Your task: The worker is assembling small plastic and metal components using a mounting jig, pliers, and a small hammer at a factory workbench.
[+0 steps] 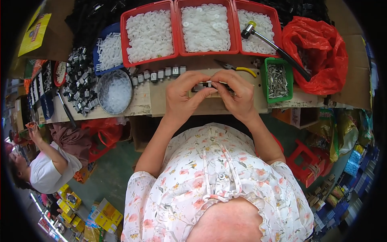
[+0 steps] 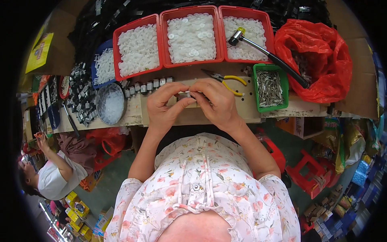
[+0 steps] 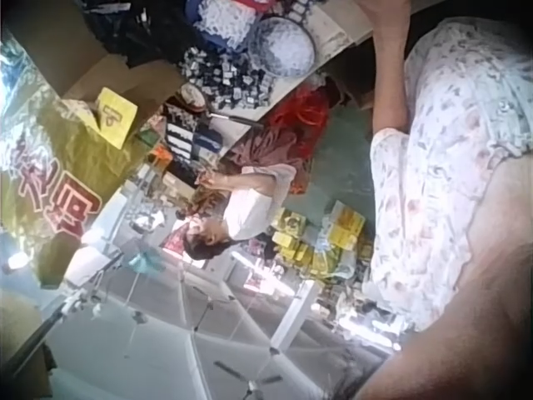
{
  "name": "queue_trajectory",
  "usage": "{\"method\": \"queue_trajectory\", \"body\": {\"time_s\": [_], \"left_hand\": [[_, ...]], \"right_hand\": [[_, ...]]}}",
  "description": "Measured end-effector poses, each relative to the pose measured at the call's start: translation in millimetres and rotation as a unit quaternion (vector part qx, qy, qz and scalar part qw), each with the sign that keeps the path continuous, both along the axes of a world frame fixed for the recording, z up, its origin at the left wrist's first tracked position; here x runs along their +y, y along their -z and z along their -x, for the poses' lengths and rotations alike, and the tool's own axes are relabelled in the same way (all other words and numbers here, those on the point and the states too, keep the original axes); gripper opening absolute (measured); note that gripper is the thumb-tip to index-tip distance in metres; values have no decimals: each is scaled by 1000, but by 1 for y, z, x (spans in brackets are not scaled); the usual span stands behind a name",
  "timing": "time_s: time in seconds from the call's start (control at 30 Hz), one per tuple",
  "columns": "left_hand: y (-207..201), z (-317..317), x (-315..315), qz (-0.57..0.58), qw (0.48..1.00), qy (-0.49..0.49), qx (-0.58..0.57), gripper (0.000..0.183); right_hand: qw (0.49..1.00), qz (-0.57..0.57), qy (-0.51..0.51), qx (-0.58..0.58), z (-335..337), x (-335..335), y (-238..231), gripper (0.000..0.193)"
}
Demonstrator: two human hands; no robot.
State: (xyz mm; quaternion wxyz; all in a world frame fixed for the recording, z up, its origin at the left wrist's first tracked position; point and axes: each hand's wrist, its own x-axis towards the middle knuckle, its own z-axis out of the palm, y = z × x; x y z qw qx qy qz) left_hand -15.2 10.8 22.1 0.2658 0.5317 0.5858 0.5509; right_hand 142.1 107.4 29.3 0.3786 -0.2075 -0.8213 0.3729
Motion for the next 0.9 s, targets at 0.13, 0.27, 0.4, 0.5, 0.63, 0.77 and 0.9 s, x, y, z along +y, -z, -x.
{"method": "queue_trajectory", "body": {"time_s": [0.13,0.27,0.4,0.5,0.63,0.77,0.9], "left_hand": [[5,1,-7,-5,997,-24,68,36],[14,4,-15,-57,975,-43,209,35],[26,1,-25,-52,961,-24,270,36],[30,-4,-27,-63,949,-16,307,39],[29,-5,-27,-64,936,-10,345,40],[28,-5,-26,-62,933,-4,355,41],[29,-5,-26,-58,934,2,353,41]], "right_hand": [[998,-19,-5,-64,-3,-4,10,18],[993,-72,-13,-88,-4,-2,16,17],[991,-88,-14,-100,-5,-2,27,15],[991,-95,-13,-97,-5,-2,29,16],[991,-93,-9,-95,-6,-1,31,16],[991,-101,-13,-88,-5,0,33,16],[990,-103,-21,-93,-5,1,33,17]]}}
